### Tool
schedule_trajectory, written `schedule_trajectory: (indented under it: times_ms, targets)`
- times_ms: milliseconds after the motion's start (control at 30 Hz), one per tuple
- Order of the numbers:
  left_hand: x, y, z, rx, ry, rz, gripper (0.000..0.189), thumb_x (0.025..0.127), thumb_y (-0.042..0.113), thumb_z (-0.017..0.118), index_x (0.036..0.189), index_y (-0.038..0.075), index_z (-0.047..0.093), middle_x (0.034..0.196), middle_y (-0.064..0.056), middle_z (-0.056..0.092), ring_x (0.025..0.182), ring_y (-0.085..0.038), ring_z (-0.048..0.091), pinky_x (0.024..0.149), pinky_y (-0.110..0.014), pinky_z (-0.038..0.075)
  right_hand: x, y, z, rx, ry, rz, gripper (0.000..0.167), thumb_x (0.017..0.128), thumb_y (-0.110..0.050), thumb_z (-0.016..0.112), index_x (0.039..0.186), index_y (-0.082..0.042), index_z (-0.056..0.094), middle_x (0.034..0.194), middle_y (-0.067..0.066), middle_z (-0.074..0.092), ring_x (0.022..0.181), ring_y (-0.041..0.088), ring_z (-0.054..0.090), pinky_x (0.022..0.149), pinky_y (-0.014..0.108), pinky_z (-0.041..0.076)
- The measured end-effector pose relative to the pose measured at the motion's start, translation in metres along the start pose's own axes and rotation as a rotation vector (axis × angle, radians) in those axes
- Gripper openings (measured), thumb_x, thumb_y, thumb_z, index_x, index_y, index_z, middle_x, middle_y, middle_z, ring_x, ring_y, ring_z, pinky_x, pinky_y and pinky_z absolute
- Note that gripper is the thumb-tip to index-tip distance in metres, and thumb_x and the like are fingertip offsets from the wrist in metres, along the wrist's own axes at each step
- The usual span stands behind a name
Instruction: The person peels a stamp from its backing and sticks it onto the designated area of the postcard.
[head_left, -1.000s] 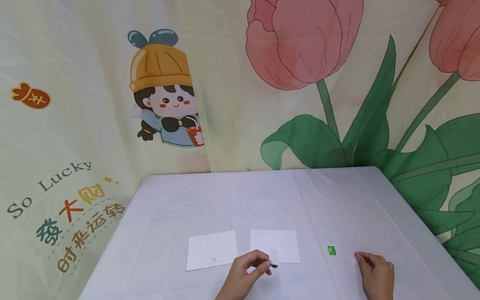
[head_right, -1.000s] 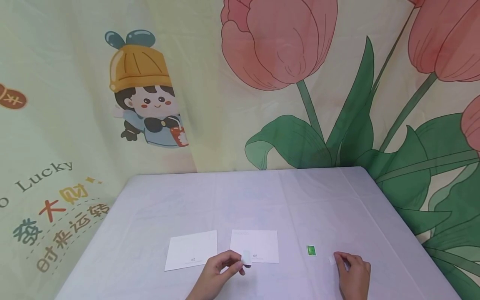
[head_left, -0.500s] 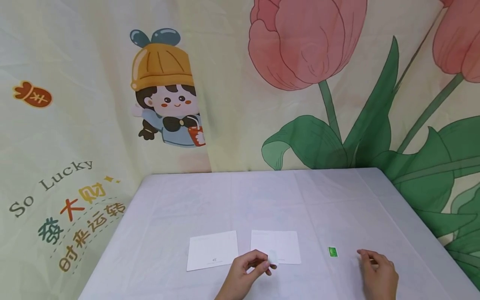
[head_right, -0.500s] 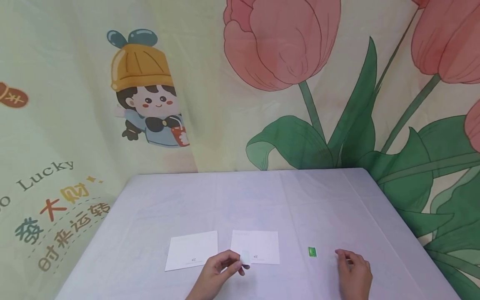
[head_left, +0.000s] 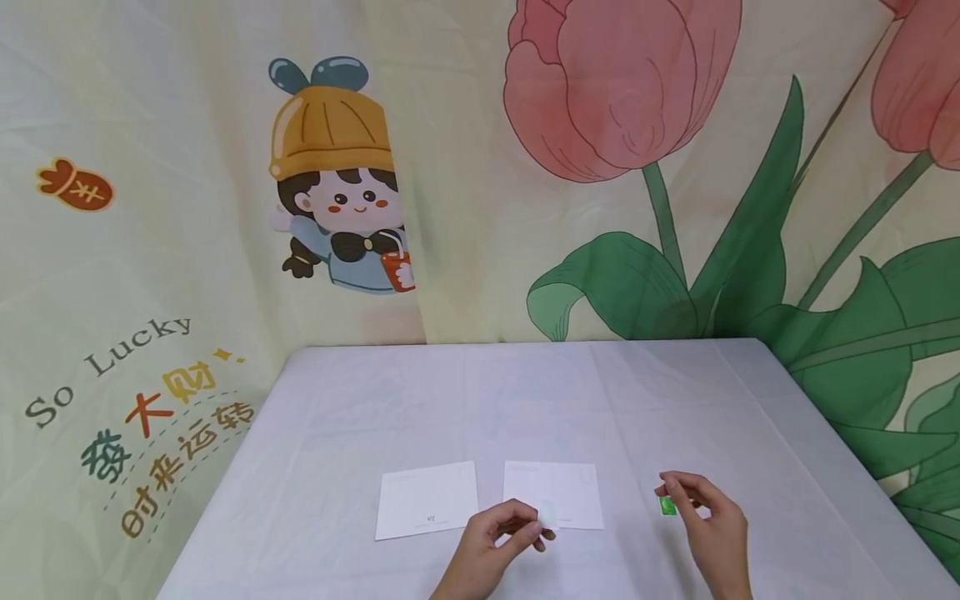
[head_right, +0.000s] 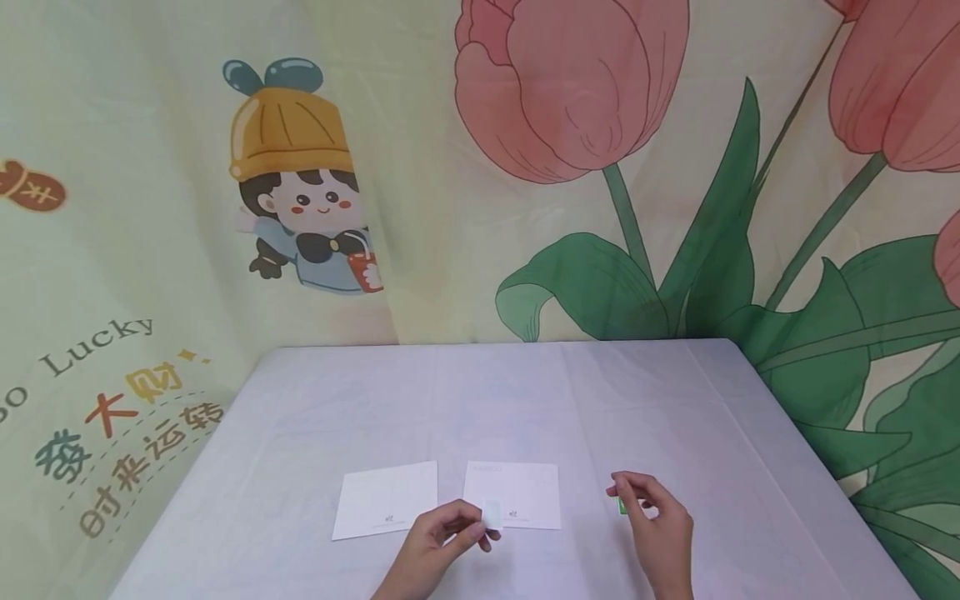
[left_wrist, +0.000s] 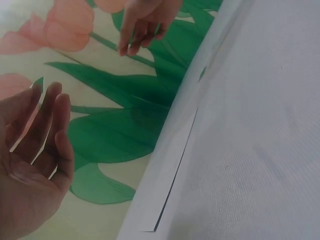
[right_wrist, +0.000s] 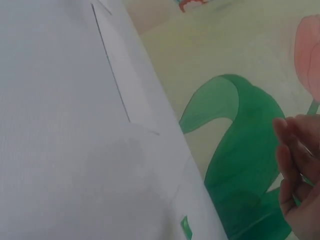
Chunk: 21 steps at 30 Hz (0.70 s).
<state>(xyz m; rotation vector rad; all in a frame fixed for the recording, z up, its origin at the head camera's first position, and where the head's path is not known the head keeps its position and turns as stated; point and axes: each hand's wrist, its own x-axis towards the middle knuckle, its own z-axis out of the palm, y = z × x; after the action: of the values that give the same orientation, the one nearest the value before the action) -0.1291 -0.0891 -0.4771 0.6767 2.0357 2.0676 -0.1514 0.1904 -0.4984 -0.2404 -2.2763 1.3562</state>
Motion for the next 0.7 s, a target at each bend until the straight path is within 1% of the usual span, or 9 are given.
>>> schedule_trajectory:
  times_ms: [67,200,300,333,367,433,533,633,700]
  targets:
    - [0.0,0.001,0.0,-0.005,-0.001,-0.005,0.02,0.093,0.016,0.054,0.1,-0.002,0.06,0.094,-0.021,0.066,0.079,-0.022,0.065,0.074,-0.029,0.048,0.001,0.005,0.01,0.058,-0.044,-0.092,0.011,0.088,-0.022,0.064,0.094,-0.015,0.069,0.076,-0.003,0.068,0.071,0.011,0.057,0.061,0.023,0.034]
    - [0.001,0.001,0.001,-0.007,0.001,-0.023,0.019,0.093,0.015,0.054,0.099,-0.003,0.06,0.094,-0.021,0.066,0.079,-0.02,0.065,0.075,-0.029,0.048,-0.004,-0.003,0.027,0.186,-0.147,-0.243,0.01,0.084,-0.012,0.068,0.095,-0.013,0.069,0.077,-0.002,0.068,0.075,0.01,0.057,0.065,0.023,0.034]
    - [0.002,0.0,0.001,-0.004,0.001,-0.028,0.018,0.093,0.014,0.054,0.099,-0.003,0.06,0.094,-0.021,0.066,0.078,-0.019,0.065,0.075,-0.03,0.049,-0.014,-0.037,0.03,0.233,-0.23,-0.265,0.011,0.082,-0.01,0.07,0.093,-0.013,0.069,0.081,-0.001,0.068,0.079,0.013,0.058,0.069,0.027,0.036]
    - [0.002,0.0,0.002,-0.004,0.001,-0.028,0.018,0.093,0.014,0.054,0.099,-0.003,0.06,0.094,-0.021,0.066,0.078,-0.019,0.065,0.076,-0.03,0.049,-0.016,-0.042,0.032,0.242,-0.259,-0.296,0.013,0.082,-0.008,0.07,0.093,-0.014,0.068,0.083,-0.002,0.068,0.079,0.012,0.057,0.069,0.026,0.037]
    - [0.002,0.001,0.002,-0.004,0.0,-0.026,0.018,0.094,0.013,0.054,0.099,-0.003,0.06,0.093,-0.021,0.066,0.078,-0.019,0.065,0.076,-0.031,0.049,-0.019,-0.051,0.032,0.252,-0.283,-0.295,0.014,0.081,-0.007,0.07,0.093,-0.015,0.068,0.084,-0.003,0.068,0.08,0.012,0.057,0.07,0.027,0.038]
    - [0.003,0.002,0.003,-0.008,-0.002,-0.021,0.018,0.094,0.013,0.054,0.099,-0.003,0.06,0.093,-0.021,0.066,0.078,-0.019,0.065,0.076,-0.031,0.049,-0.022,-0.062,0.032,0.285,-0.34,-0.336,0.018,0.081,-0.004,0.07,0.095,-0.015,0.068,0.087,-0.002,0.068,0.082,0.012,0.056,0.071,0.027,0.038]
    - [0.003,0.004,0.004,-0.016,-0.007,-0.01,0.018,0.093,0.013,0.054,0.1,-0.002,0.06,0.092,-0.021,0.066,0.079,-0.018,0.065,0.076,-0.032,0.049,-0.027,-0.076,0.031,0.345,-0.41,-0.386,0.023,0.08,0.003,0.068,0.099,-0.01,0.067,0.091,0.003,0.068,0.085,0.014,0.054,0.073,0.027,0.038]
    - [0.003,0.004,0.004,-0.023,-0.012,-0.004,0.017,0.093,0.013,0.055,0.099,-0.002,0.06,0.091,-0.02,0.067,0.078,-0.017,0.065,0.076,-0.032,0.05,-0.031,-0.085,0.031,0.4,-0.459,-0.398,0.023,0.079,0.006,0.067,0.1,-0.005,0.067,0.093,0.006,0.067,0.085,0.016,0.053,0.073,0.027,0.038]
    - [0.003,0.004,0.004,-0.026,-0.013,-0.005,0.016,0.093,0.013,0.055,0.099,-0.001,0.061,0.091,-0.018,0.067,0.078,-0.016,0.065,0.076,-0.033,0.05,-0.032,-0.085,0.032,0.412,-0.474,-0.395,0.022,0.079,0.006,0.067,0.099,-0.005,0.067,0.093,0.006,0.067,0.084,0.016,0.053,0.072,0.026,0.039]
